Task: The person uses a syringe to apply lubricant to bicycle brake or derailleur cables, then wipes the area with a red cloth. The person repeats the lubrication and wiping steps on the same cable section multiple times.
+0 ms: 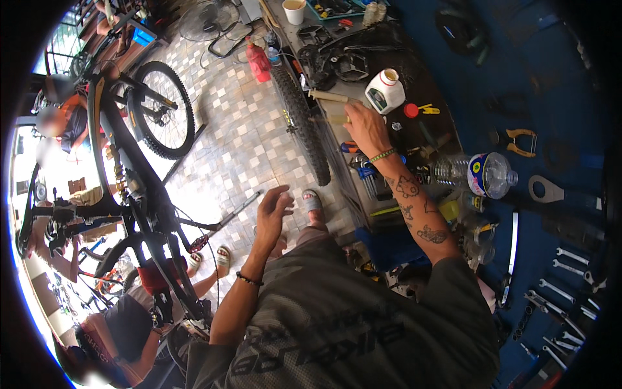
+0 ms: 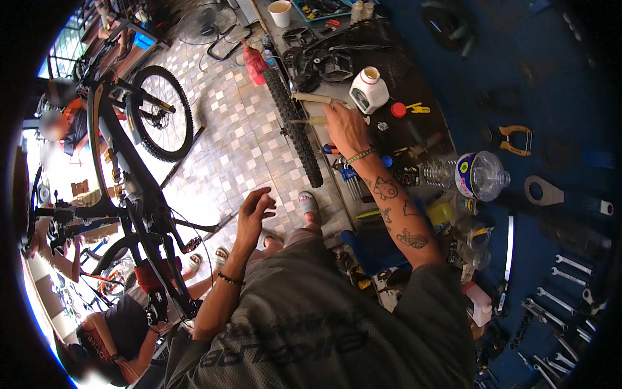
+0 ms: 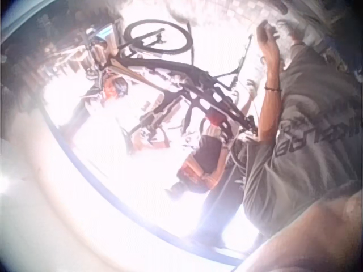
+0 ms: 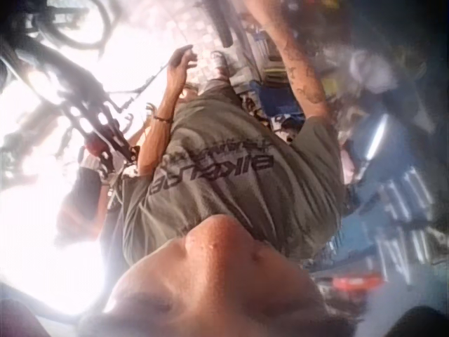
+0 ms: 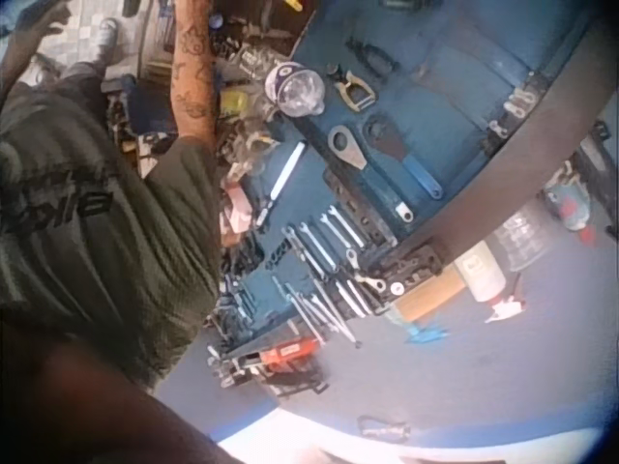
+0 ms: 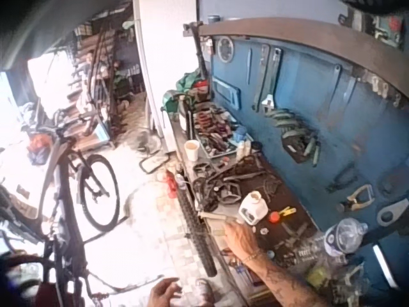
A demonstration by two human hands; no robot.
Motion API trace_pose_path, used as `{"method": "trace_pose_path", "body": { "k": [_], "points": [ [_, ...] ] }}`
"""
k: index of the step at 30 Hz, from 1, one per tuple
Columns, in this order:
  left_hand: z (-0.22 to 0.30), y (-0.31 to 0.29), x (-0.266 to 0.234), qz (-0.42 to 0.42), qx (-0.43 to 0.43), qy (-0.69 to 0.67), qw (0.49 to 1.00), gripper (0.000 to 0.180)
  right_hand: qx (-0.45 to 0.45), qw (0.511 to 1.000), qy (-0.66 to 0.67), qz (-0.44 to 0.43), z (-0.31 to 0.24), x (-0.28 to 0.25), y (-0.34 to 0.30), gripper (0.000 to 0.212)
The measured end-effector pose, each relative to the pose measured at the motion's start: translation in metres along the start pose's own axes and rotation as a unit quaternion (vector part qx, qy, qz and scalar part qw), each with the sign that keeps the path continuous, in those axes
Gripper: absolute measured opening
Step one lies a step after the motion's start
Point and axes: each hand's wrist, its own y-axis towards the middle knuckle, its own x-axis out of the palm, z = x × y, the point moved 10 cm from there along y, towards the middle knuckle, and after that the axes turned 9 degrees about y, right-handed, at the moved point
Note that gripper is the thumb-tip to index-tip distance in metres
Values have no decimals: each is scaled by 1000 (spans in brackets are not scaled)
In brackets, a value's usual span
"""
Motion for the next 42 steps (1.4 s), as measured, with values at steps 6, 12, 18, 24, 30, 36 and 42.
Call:
{"method": "trace_pose_path", "body": {
  "k": [6, 12, 18, 24, 30, 36, 42],
  "points": [
    [-58, -53, -70, 98, -61, -44, 992, 34, 0, 1000, -9, -28, 20, 25, -11, 33],
    [-71, -76, -91, 124, -55, -39, 990, 35, 9, 999, 8, -40, 25, 27, -13, 36],
    [-29, -113, -109, 145, 9, 15, 989, 31, 60, 993, 95, -32, -30, 17, -33, 23],
    [65, -191, -150, 175, 133, 83, 972, 33, 25, 915, 350, -197, -292, 57, -110, 26],
    [22, -348, -265, 348, 204, 117, 907, 31, 98, 709, 573, -399, -486, 161, -193, 19],
    [-93, -492, -334, 509, 115, 54, 851, 15, -47, 635, 528, -562, -644, 233, -271, 25],
    [-191, -543, -373, 647, 54, -70, 758, 7, 174, 504, 618, -577, -713, 324, -339, 24]
  ]
}}
